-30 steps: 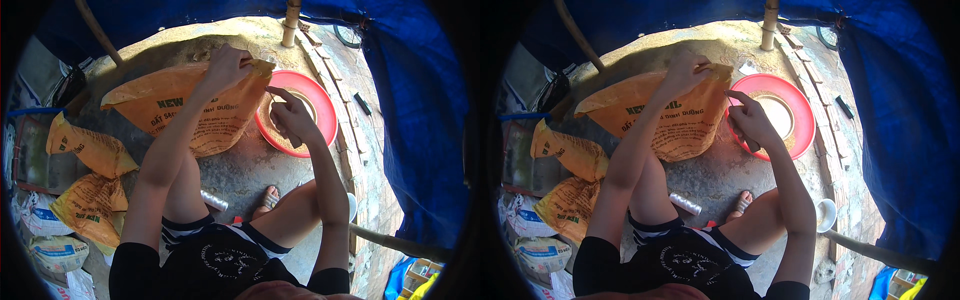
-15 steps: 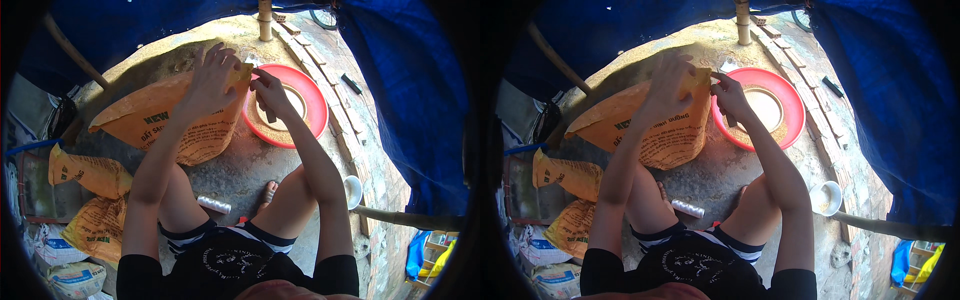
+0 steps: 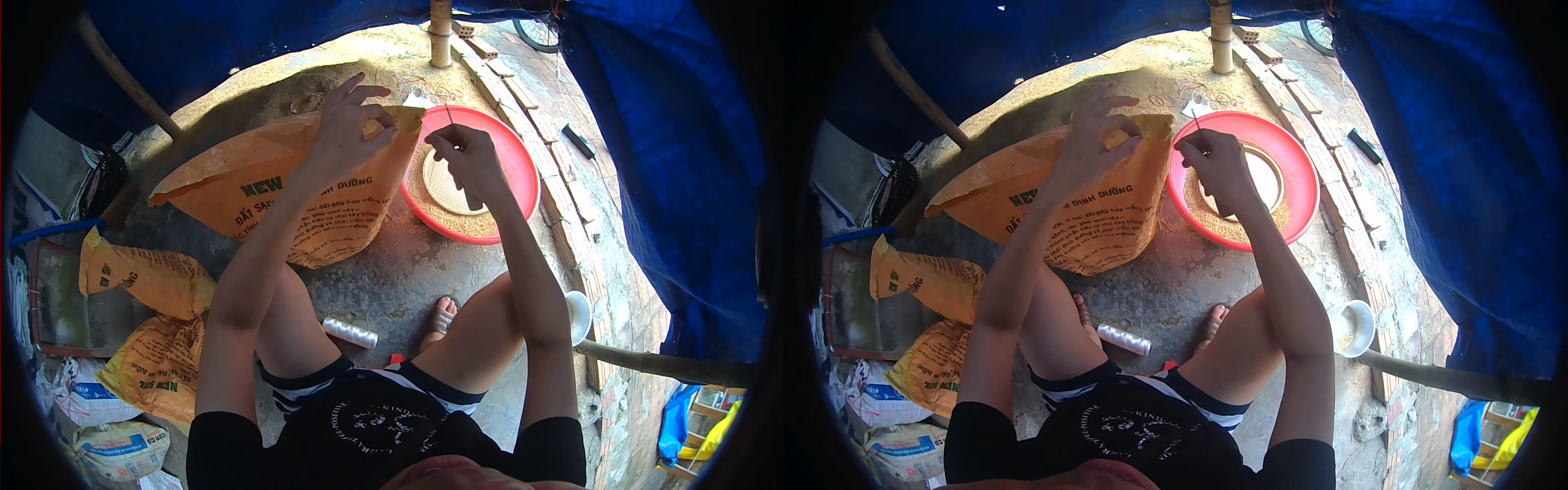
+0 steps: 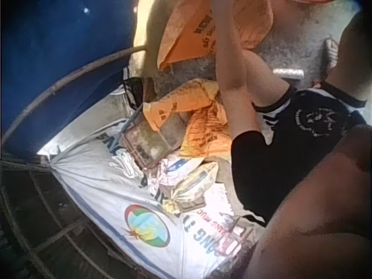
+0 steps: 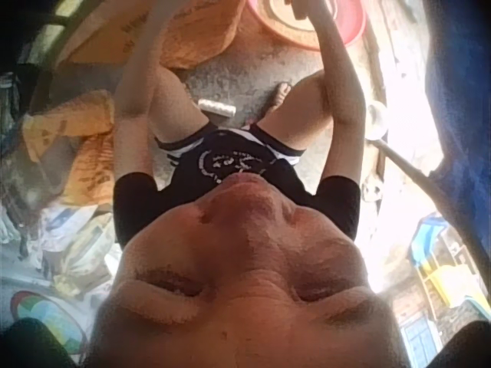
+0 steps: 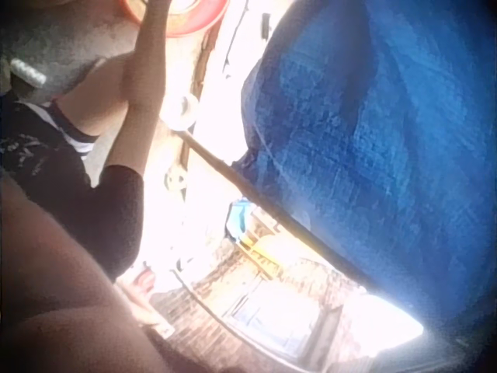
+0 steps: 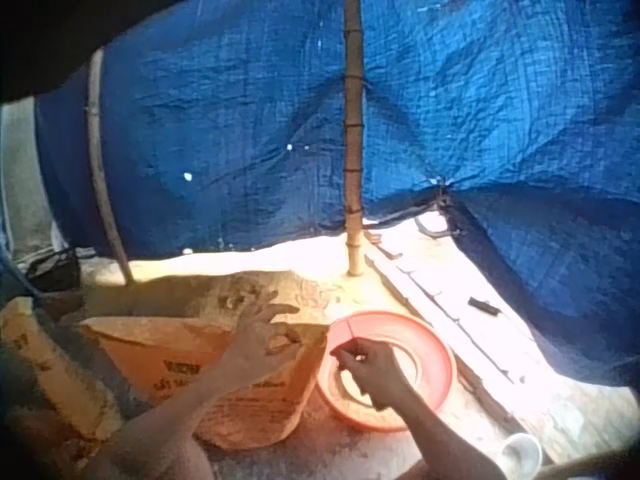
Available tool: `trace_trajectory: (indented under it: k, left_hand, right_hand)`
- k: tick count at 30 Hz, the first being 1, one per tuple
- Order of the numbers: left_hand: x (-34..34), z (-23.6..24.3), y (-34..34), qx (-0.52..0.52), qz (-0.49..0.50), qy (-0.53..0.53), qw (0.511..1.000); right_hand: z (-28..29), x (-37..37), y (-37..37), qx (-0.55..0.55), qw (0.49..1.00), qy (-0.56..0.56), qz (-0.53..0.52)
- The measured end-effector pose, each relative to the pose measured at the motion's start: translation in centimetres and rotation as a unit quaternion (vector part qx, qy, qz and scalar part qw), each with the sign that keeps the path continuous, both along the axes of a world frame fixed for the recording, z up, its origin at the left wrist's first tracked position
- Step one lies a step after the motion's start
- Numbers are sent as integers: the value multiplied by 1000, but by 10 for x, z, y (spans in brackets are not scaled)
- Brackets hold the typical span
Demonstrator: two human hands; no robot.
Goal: Manually sewing the opening of a large plastic-woven bag closed using a needle and thread.
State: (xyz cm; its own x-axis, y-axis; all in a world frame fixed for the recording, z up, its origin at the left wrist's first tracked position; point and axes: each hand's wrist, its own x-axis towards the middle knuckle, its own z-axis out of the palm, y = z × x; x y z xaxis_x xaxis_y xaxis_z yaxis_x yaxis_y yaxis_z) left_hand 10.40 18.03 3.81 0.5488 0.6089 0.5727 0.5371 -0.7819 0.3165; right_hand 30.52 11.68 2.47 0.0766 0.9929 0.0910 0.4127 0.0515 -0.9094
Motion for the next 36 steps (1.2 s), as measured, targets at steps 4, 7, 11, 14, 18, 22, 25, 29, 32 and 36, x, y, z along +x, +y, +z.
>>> trace_trajectory:
  k: [4,7,11,14,18,22,25,29,32,36]
  left_hand:
    - [5,-3,-8,-11,-28,-19,999]
    - [12,-6,-15,39,-25,-7,999]
    - [18,-12,-25,126,-12,-27,992]
    - [17,-13,-29,153,8,-11,988]
    - [11,-12,-32,150,10,-24,988]
    - [8,-10,-35,146,25,10,989]
    - [7,-10,-35,142,31,19,989]
    - [4,-13,-30,137,43,4,990]
    - [4,-13,-27,120,63,-3,991]
    - [7,-14,-24,98,82,-33,991]
  right_hand:
    - [-5,-18,0,-33,998,45,31]
    - [-7,-24,3,-44,992,114,18]
    - [4,-34,1,-63,981,185,14]
    - [6,-30,0,-100,966,234,42]
    - [9,-36,-4,-100,972,210,12]
    - [4,-36,-4,-87,971,222,-1]
    - [-3,-37,-2,-86,954,288,8]
    - [-4,-40,0,-97,927,362,8]
    - [-6,-40,3,-98,906,412,18]
    - [-8,-40,4,-106,892,439,22]
